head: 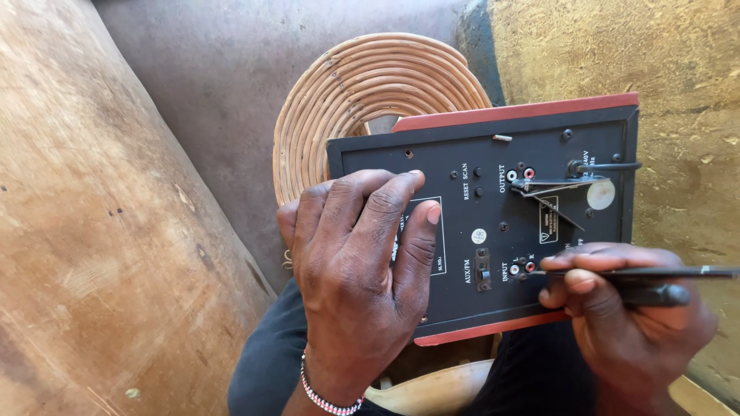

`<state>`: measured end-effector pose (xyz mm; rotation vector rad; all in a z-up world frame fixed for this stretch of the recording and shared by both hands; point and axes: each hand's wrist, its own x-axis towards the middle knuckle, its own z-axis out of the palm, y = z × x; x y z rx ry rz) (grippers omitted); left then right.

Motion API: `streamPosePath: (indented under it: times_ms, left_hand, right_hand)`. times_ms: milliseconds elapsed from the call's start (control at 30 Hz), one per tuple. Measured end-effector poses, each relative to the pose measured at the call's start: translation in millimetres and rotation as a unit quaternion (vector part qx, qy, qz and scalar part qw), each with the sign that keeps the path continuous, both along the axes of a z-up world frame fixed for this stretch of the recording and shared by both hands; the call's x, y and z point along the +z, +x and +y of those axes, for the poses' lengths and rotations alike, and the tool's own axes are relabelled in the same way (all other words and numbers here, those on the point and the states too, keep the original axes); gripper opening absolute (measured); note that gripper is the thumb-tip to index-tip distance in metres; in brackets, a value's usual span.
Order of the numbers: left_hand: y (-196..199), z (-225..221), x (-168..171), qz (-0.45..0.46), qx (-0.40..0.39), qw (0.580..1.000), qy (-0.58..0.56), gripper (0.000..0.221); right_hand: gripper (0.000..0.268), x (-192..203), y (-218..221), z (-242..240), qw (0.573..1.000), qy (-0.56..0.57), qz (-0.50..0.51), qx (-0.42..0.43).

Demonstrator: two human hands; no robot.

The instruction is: Repairing the back panel of an electronic speaker using a probe tool to test connections

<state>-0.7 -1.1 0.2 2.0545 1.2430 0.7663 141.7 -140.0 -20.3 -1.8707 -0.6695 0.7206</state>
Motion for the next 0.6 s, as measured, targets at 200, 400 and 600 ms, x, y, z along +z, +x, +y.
streamPosePath:
  times_ms: [200, 400, 600]
  left_hand:
    - [1, 0, 1, -0.003, 0.001, 1.000, 0.007, 0.018]
    - [1, -1, -1, 0.008, 0.002, 1.000, 0.009, 0.018]
    - [0, -1, -1, 0.006, -0.002, 1.000, 0.016, 0.017]
  right_hand:
    - [0.017, -3, 15, 0, 0.986, 0.073, 0.146, -0.018]
    - [0.017, -4, 15, 1, 0.978, 0.118, 0.175, 0.001]
    - [0.016, -6, 13, -1, 0.979, 0.117, 0.165, -0.010]
